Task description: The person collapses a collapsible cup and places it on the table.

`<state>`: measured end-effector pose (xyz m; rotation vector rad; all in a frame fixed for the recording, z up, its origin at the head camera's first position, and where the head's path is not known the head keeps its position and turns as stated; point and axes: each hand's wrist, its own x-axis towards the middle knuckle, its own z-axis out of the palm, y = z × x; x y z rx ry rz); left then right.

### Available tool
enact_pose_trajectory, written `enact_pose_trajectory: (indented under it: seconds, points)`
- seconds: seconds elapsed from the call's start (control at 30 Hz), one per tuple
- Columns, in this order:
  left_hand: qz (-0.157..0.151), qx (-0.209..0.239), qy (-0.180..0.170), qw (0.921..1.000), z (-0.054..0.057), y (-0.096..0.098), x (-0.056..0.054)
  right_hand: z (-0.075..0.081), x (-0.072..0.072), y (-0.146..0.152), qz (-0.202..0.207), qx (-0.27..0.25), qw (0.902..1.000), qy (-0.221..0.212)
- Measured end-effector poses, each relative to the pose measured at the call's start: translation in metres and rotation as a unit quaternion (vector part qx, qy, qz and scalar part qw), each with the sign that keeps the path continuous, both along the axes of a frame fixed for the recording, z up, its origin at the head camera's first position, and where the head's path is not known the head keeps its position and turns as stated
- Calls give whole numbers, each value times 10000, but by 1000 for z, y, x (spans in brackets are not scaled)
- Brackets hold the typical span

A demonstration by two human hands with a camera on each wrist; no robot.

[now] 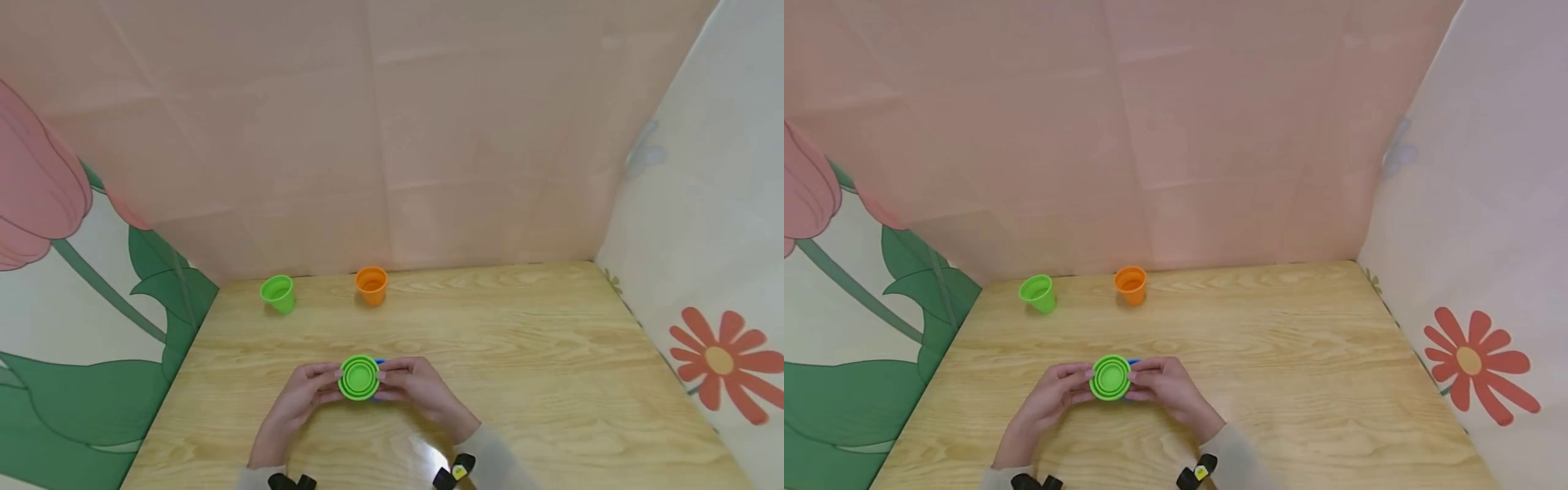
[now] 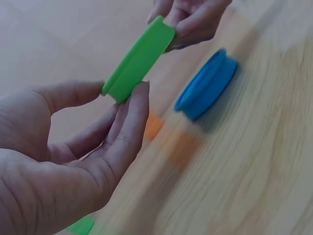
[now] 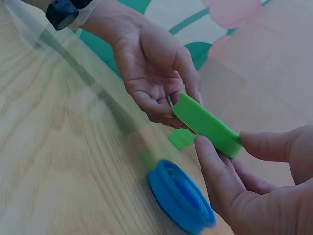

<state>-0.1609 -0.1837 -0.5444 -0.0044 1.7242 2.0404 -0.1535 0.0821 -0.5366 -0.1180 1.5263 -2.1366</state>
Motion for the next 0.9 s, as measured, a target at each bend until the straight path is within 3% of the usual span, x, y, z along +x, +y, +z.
enact_pose_trajectory:
  seconds: [0.57, 0.8, 0.9]
  points:
    - [-81, -354, 61, 9993, 8, -68, 9, 4, 1, -66, -20, -123, 9999, -42]
    - [39, -294, 179, 9994, 2, -91, 9, 7, -1, -91, -31, -92, 9998, -159]
    - [174, -414, 78, 9990, -1, -100, 10, 5, -1, -101, -45, -86, 9997, -217]
